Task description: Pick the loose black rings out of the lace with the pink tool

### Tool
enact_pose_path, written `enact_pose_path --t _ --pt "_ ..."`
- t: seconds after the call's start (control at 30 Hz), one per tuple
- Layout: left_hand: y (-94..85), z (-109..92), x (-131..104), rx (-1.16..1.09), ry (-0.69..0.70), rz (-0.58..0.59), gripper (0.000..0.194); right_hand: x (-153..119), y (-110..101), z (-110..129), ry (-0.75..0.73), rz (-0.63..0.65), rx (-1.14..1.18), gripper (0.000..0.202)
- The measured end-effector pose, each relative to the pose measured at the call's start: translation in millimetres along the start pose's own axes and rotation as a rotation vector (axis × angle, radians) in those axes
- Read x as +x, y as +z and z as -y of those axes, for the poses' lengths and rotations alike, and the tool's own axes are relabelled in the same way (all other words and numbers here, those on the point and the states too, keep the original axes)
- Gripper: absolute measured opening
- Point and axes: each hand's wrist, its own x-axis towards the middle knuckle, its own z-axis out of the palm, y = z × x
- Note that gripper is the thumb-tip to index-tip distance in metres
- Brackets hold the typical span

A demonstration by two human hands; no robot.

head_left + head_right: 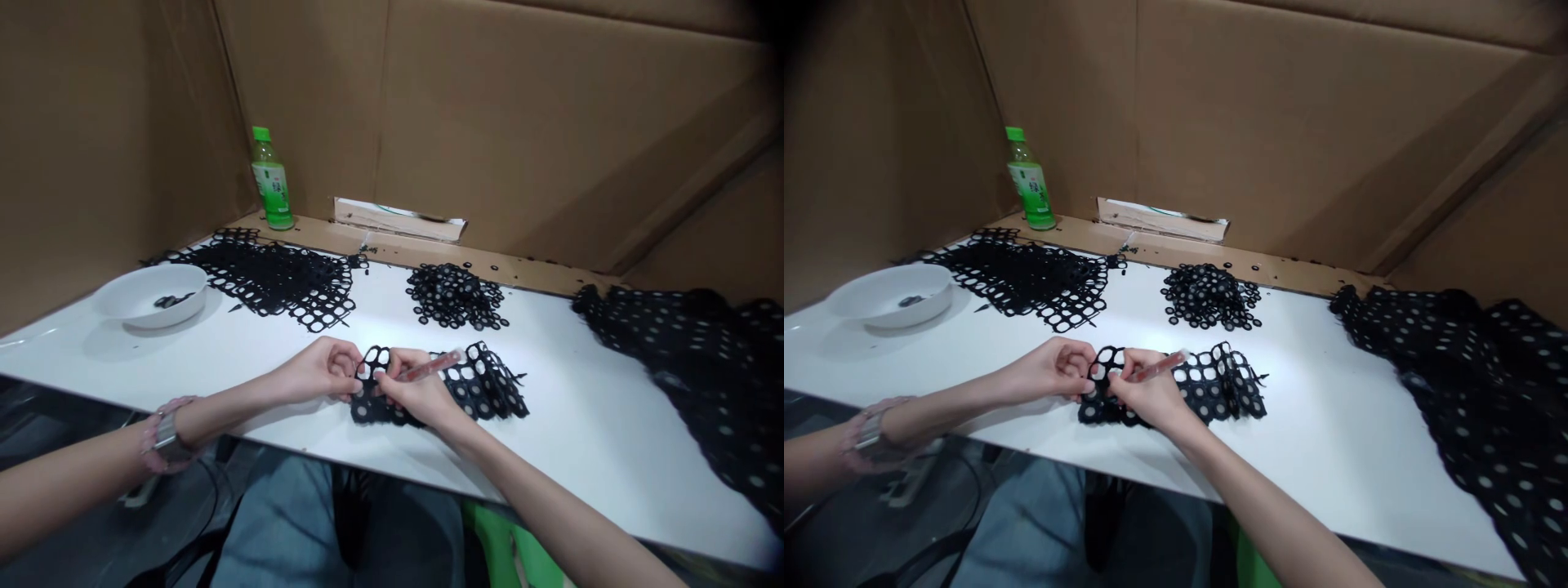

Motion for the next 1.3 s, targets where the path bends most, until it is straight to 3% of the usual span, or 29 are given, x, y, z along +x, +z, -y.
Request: enact_pose_path --t 0.1,0.23,0.33,0.87,1.1,1.2,1.3 --pt "-1.6 1.5 -0.6 -0.021 -0.005 0.012 0.026 0.5 -6.3 -3.0 0.030 -0.115 0.213 0.029" --pt "-1.9 3.8 -1.8 -0.017 -0.047 0.073 0.026 -2.5 -11.2 -4.7 -0.005 -0.249 0.245 0.027" --pt "-0.4 3.5 -2.6 -0.006 -0.058 0.101 0.025 -4.6 -10.5 -2.9 0.004 -0.254 0.178 0.025" --pt "1.2 -2.8 -3.1 -0.012 -0.044 0.014 0.025 -5.7 -7.8 -2.8 -0.011 -0.216 0.080 0.022" --pt "1.9 -20.0 -5.7 0.095 0.000 -0.004 0.025 -7.2 -1.8 0.2 -0.194 -0.173 -0.210 0.025" --pt "1.2 -19.5 -6.6 0.074 -0.010 -0.012 0.025 -4.3 -3.5 -1.7 -0.136 -0.145 -0.100 0.024" --pt "1.6 -14.9 -6.9 -0.065 -0.073 -0.013 0.031 -0.5 -9.2 -6.4 -0.027 -0.168 0.222 0.025"
